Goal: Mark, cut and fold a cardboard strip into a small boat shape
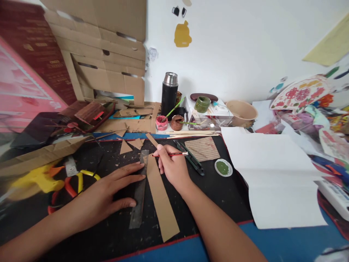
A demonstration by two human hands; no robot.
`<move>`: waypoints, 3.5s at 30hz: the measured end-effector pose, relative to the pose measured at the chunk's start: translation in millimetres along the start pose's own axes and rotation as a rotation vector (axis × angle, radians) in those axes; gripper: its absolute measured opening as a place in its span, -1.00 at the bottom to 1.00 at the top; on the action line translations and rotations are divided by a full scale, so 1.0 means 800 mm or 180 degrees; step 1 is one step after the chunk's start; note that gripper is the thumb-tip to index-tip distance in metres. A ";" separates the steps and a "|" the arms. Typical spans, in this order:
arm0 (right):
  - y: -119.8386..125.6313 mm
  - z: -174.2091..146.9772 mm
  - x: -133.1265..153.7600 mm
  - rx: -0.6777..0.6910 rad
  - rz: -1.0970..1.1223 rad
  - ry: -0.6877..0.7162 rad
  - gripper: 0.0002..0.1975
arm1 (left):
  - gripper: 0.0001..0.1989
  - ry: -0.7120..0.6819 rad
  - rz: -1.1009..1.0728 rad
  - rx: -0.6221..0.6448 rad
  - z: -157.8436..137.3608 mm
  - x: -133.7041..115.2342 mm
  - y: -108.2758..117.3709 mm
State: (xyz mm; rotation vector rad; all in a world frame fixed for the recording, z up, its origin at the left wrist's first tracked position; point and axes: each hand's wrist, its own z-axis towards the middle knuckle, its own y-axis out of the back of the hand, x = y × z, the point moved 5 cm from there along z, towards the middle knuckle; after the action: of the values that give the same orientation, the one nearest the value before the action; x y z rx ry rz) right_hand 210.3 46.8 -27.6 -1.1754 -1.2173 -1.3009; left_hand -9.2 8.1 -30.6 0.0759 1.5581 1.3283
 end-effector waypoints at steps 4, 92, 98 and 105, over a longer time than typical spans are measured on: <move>-0.001 -0.001 0.001 0.0016 -0.0069 0.0097 -0.47 | -0.49 0.0010 0.0012 0.0027 0.000 0.000 0.001; -0.008 -0.014 -0.007 0.0292 -0.0567 0.0168 -0.33 | -0.50 -0.0047 0.0140 0.0041 0.000 0.001 -0.004; -0.010 -0.016 -0.006 0.0363 -0.0580 0.0200 -0.32 | -0.50 -0.0073 0.0136 0.0054 -0.001 0.001 -0.004; -0.010 -0.019 0.000 0.0388 -0.0709 0.0261 -0.31 | -0.48 -0.0098 0.0183 0.0036 -0.002 0.001 -0.004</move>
State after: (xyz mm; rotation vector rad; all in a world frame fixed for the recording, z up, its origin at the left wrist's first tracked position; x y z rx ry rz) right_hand 201.5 31.9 -28.8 -0.9107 -1.3765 -1.4027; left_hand -8.9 6.6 -33.7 0.1486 1.5477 1.3572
